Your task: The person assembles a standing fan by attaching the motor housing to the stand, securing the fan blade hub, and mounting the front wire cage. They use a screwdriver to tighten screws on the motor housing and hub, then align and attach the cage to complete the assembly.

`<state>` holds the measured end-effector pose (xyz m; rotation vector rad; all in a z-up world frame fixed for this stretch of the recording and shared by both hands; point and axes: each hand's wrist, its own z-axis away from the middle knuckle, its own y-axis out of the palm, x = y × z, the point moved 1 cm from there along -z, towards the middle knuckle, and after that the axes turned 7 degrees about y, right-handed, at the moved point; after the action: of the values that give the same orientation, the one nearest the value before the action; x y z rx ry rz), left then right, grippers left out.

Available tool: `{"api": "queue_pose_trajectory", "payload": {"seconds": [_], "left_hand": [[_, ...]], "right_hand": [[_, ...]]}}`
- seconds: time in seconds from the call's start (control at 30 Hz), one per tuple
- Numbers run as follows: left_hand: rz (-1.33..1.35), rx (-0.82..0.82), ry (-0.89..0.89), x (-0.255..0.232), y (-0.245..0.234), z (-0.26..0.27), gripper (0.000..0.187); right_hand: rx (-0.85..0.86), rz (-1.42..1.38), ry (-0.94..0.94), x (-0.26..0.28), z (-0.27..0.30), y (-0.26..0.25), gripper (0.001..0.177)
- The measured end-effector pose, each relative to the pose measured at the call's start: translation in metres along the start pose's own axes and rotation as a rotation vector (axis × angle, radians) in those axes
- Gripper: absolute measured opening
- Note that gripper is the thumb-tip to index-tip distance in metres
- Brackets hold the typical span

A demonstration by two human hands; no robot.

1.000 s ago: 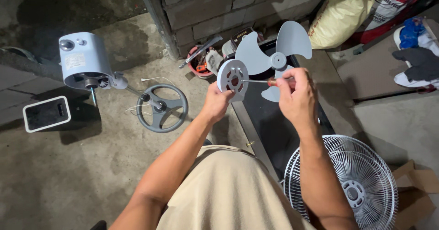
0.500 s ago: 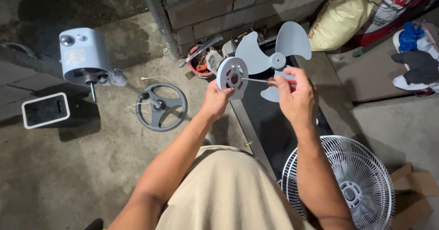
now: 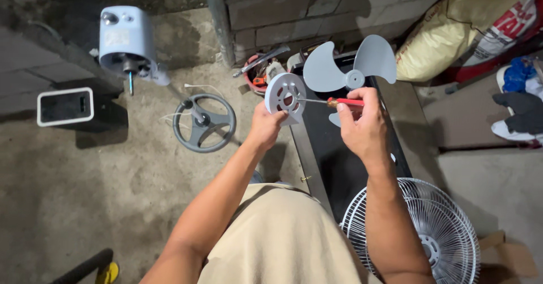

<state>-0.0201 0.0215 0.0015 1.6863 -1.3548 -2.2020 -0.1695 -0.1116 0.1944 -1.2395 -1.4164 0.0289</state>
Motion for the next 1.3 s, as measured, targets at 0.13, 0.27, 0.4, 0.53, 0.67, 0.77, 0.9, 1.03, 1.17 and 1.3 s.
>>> {"api": "queue_pose_trajectory", "payload": {"seconds": [0.13,0.27,0.4,0.53,0.67,0.77,0.9,1.03,1.17,1.3], "left_hand": [[0.041,-0.047,0.055,-0.013,-0.015,0.015,0.045],[0.072,-0.102,0.071,-0.033,-0.029,0.03,0.04],[0.086,-0.145,0.072,-0.059,-0.046,0.042,0.04],[0.123,-0.16,0.063,-0.089,-0.07,0.051,0.04],[0.098,-0.162,0.056,-0.115,-0.103,0.059,0.04],[0.006,-0.141,0.063,-0.142,-0.136,0.068,0.04],[-0.153,-0.095,0.068,-0.189,-0.186,0.083,0.042],[-0.143,-0.105,0.067,-0.225,-0.23,0.087,0.044],[-0.035,-0.09,0.038,-0.247,-0.25,0.088,0.042],[-0.056,-0.053,0.046,-0.252,-0.257,0.083,0.042]], "right_hand": [[0.167,-0.006,0.03,0.016,0.005,0.009,0.028],[0.144,-0.046,0.018,0.032,0.017,0.023,0.022],[0.129,-0.213,0.089,0.037,0.029,0.043,0.022],[0.105,-0.405,0.085,0.035,0.04,0.063,0.02],[0.197,-0.87,0.426,0.039,0.042,0.097,0.015],[0.34,-1.184,0.608,0.064,0.053,0.136,0.024],[0.466,-1.249,0.666,0.101,0.075,0.207,0.036],[0.51,-1.279,0.777,0.119,0.097,0.281,0.029],[0.361,-1.153,0.799,0.139,0.099,0.339,0.023],[0.339,-1.061,0.743,0.159,0.089,0.362,0.031]]}}
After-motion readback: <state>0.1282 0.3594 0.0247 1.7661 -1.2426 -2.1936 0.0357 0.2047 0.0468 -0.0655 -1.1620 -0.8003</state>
